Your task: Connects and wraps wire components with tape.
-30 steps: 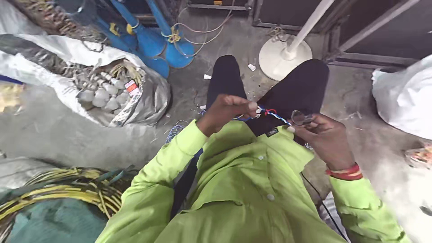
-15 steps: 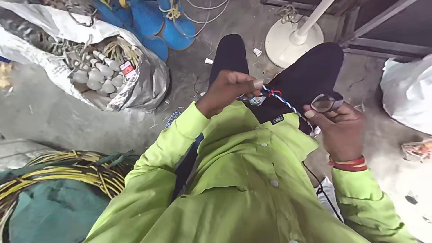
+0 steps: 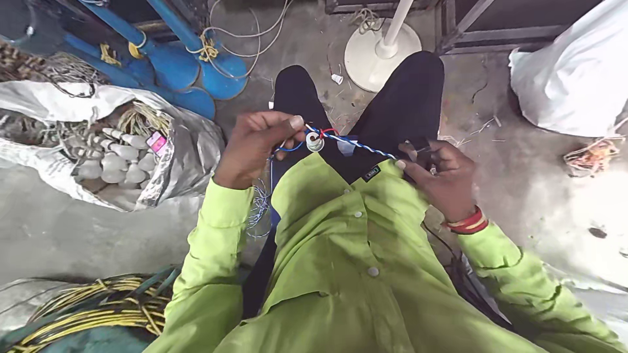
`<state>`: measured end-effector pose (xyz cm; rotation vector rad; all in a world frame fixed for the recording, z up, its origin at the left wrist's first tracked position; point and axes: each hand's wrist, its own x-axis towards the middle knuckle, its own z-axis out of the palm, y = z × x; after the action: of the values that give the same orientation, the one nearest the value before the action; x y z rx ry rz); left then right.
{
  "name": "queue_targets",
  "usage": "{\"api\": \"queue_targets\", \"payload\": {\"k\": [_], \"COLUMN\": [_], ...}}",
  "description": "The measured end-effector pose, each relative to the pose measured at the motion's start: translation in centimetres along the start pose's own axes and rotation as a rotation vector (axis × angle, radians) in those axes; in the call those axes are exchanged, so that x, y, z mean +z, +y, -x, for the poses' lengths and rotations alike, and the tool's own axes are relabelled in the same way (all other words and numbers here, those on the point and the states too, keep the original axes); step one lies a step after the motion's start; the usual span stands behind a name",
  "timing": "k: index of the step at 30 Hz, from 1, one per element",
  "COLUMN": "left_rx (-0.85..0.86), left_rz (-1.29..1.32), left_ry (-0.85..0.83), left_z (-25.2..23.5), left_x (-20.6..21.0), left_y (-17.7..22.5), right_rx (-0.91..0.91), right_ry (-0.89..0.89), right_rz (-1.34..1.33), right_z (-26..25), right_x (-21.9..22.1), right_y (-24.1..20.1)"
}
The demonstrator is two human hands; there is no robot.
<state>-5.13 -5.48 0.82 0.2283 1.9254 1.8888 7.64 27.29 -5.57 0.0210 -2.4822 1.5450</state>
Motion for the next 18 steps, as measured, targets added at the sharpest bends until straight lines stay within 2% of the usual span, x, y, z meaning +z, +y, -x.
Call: {"api": "queue_targets", "payload": {"k": [5,8,11,14,16,18], "left_rx": [-0.008,-0.006,0.013,0.029,0.058,0.103], "left_rz": [0.032,0.079,0.118,0.169,0.177,0.07], "left_ry": [-0.046,-0.062,-0.073,-0.087,-0.108,-0.129], "left_z": [0.2,0.4,0.6,0.6,0.5,0.5], "left_x": [0.6,0.8,0.5,0.2,0.1,0.0], "left_y": [0.1,0.1,-0.4,-1.3,-1.8,-2.0], "right_rx": [-0.123,-0.057,0.044,0.134,0.139,0.126], "right_ry": [-0.076,-0.095,-0.127,-0.248,-0.286,-0.246], "right_rz": [-0.142,-0.292,-0.358,-0.288,-0.286,-0.302], "right_z": [-3.0,-4.7,-5.0,-4.8,-4.4,-4.6], "right_x": [4.2,6.1,6.1,4.9,4.2,4.0], "right_y": [-4.4,-6.1,-6.5,-6.0,-5.7,-5.8]}}
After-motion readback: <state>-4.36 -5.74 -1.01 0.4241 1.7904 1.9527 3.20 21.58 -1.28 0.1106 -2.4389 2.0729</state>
